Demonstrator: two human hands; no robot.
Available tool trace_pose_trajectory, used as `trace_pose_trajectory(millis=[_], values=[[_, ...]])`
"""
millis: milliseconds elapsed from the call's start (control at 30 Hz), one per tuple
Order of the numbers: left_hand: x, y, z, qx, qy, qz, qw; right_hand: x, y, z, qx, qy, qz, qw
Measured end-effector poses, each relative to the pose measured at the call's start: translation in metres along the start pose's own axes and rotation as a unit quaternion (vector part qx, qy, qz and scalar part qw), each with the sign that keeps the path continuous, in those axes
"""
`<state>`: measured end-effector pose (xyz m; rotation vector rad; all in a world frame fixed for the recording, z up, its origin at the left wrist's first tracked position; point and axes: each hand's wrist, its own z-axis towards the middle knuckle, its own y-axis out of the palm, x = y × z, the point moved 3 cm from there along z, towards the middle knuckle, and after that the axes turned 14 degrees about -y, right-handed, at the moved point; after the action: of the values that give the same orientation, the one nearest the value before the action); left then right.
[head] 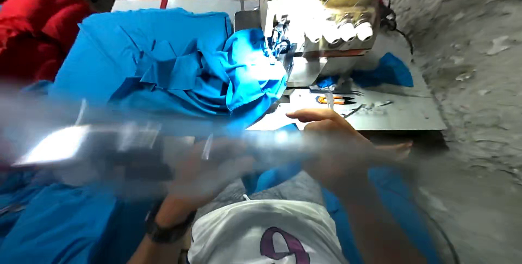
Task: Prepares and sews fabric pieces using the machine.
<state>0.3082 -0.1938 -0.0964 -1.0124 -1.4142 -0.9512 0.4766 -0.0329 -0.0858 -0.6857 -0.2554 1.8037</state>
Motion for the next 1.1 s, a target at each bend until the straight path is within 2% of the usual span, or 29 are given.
trace_pose_trajectory(millis=[67, 133, 200, 233, 300, 367, 467, 533, 667, 800, 867, 1000, 1100], values=[[-0.001, 0.004, 0.004, 0.017, 0.004, -0.049, 0.999, 0.0, 0.008, -0.005, -0.016, 0.032, 0.101, 0.994], [0.003, 0.007, 0.005, 0.035, 0.008, -0.066, 0.997, -0.004, 0.012, -0.013, -0.042, 0.099, 0.243, 0.964], [0.012, 0.005, 0.001, 0.032, 0.019, -0.028, 0.999, -0.011, 0.009, -0.015, -0.073, 0.147, 0.339, 0.926], [0.017, 0.002, -0.003, 0.027, 0.026, 0.009, 0.999, -0.013, 0.005, -0.013, -0.087, 0.154, 0.346, 0.921], [0.027, -0.003, -0.011, 0.02, 0.039, 0.117, 0.992, -0.016, -0.005, -0.005, -0.117, 0.145, 0.251, 0.95], [0.033, -0.004, -0.019, 0.035, 0.05, 0.241, 0.969, -0.019, -0.011, 0.001, -0.13, 0.116, 0.12, 0.977], [0.039, 0.003, -0.025, 0.072, 0.063, 0.37, 0.924, -0.022, -0.013, 0.007, -0.132, 0.082, 0.034, 0.987], [0.042, 0.007, -0.026, 0.083, 0.074, 0.398, 0.911, -0.023, -0.011, 0.007, -0.129, 0.08, 0.024, 0.988], [0.039, 0.011, -0.025, 0.093, 0.084, 0.402, 0.907, -0.021, -0.012, 0.006, -0.106, 0.106, 0.04, 0.988], [0.03, 0.017, -0.022, 0.115, 0.08, 0.464, 0.874, -0.019, -0.014, 0.002, -0.101, 0.114, 0.08, 0.985], [0.031, 0.016, -0.021, 0.125, 0.085, 0.442, 0.884, -0.017, -0.015, -0.001, -0.09, 0.135, 0.114, 0.98], [0.035, 0.008, -0.019, 0.108, 0.085, 0.282, 0.95, -0.014, -0.014, -0.006, -0.029, 0.214, 0.233, 0.948], [0.03, 0.007, -0.017, 0.105, 0.078, 0.216, 0.968, -0.012, -0.011, -0.008, -0.004, 0.259, 0.267, 0.928]])
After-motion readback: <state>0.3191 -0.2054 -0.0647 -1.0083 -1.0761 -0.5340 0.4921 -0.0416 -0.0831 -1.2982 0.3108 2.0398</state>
